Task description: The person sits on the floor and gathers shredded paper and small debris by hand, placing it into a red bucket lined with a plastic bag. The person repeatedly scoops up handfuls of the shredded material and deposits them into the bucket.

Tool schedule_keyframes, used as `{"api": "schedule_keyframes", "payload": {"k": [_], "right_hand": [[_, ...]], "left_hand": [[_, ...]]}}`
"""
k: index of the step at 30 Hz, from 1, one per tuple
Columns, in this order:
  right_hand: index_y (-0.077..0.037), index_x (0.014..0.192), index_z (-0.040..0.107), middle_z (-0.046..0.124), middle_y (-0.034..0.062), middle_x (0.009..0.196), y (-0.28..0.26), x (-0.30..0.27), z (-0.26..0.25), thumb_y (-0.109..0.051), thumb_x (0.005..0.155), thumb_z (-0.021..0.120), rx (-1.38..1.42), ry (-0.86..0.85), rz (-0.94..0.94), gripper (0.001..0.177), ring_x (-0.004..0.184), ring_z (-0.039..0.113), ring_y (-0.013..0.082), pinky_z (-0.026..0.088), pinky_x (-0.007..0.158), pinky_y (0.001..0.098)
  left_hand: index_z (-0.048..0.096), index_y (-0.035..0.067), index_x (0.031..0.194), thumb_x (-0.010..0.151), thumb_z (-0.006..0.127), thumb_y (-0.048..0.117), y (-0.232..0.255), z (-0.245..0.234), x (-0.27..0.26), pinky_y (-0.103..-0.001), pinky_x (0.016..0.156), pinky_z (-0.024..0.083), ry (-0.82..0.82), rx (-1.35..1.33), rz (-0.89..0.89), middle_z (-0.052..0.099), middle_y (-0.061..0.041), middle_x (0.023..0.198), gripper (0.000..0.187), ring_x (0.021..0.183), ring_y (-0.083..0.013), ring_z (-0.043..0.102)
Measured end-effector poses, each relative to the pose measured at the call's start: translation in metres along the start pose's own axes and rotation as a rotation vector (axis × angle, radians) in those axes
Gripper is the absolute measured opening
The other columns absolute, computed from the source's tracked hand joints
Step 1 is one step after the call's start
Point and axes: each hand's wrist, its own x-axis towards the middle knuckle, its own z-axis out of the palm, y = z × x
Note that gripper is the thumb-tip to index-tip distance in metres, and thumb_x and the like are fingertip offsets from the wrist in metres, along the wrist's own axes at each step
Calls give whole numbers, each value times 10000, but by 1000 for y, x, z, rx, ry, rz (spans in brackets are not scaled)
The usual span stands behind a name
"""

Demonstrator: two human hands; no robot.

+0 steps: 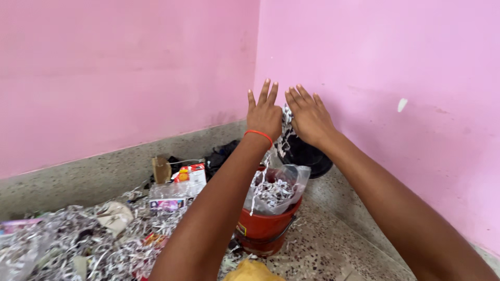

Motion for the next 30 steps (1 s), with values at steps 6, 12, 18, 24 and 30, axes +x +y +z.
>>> {"api": "schedule_keyframes", "payload": {"k": [6,12,18,24,30], "right_hand": [[-40,1559,341,328,142,1634,28,10,8,-117,870,612,-25,-13,45,745,1541,214,298,207,1214,554],[-29,1535,363,337,137,1626,18,0,54,-184,885,626,-53,-145,32,719,1536,229,282,213,1216,548],[-29,1510,413,383,108,1605,4,-14,98,-320,933,630,-68,-215,-14,681,1532,251,250,232,1210,552],[-27,1507,417,395,107,1600,2,-24,121,-353,928,631,-66,-249,-15,698,1531,252,246,224,1211,545],[-21,1511,424,405,120,1596,1,-25,131,-388,989,540,-44,-232,-25,649,1529,264,256,219,1213,547]], "left_hand": [[768,112,810,827,680,146,9,13,23,-672,1230,97,76,-44,26,230,-108,1691,96,1583,-308,72],[781,124,849,845,675,172,0,64,2,-685,1223,92,-37,16,12,231,-91,1696,117,1585,-291,81],[791,140,874,868,665,242,-13,106,-22,-672,1222,70,-165,73,-43,236,-95,1687,162,1583,-287,82],[786,135,948,900,641,250,-11,130,-36,-642,1230,64,-262,78,-63,226,-102,1702,191,1590,-276,69],[519,109,1443,987,483,334,-9,145,-45,-606,1240,40,-252,115,-77,210,-34,1690,509,1575,-195,73]]}}
